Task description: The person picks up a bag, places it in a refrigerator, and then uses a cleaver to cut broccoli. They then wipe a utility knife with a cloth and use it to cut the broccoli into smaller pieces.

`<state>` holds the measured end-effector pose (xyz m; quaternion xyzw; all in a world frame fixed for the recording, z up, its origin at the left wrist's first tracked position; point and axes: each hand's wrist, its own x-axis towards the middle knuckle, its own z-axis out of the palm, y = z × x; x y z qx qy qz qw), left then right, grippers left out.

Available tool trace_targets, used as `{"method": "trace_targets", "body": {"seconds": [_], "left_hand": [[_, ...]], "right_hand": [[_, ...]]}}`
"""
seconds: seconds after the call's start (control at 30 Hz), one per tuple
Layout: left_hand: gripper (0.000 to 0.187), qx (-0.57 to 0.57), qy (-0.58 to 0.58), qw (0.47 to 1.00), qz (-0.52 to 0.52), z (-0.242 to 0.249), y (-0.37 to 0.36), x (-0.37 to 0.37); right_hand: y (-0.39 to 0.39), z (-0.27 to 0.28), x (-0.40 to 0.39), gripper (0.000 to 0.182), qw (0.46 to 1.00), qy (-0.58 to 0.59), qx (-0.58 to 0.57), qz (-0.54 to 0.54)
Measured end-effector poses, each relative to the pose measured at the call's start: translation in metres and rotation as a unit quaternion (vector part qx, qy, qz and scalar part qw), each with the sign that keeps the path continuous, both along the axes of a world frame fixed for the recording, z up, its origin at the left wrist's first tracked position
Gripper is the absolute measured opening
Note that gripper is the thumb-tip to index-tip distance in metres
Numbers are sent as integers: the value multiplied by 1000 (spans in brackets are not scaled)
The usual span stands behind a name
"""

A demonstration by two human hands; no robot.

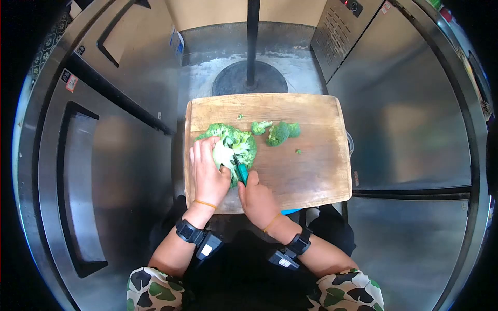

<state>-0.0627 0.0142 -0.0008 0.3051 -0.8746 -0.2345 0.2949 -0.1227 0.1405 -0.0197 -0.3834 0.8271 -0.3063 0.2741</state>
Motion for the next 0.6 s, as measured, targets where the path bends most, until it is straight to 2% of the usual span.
{"method": "trace_targets", "body": {"seconds": [0.07, 0.17, 0.4, 0.6], "left_hand": [[54, 2, -3, 1000, 6, -1, -2, 1], [54, 46, 14, 999, 5, 0, -4, 1], [53, 20, 15, 1000, 18, -6, -12, 2], [52, 62, 23, 998, 19, -3, -12, 4]], "right_hand": [[0, -6, 0, 26, 998, -17, -63, -12], [5, -3, -8, 27, 997, -11, -79, 24], [15, 8, -7, 27, 999, 6, -28, 41], [17, 13, -14, 26, 998, 7, -32, 53]]}}
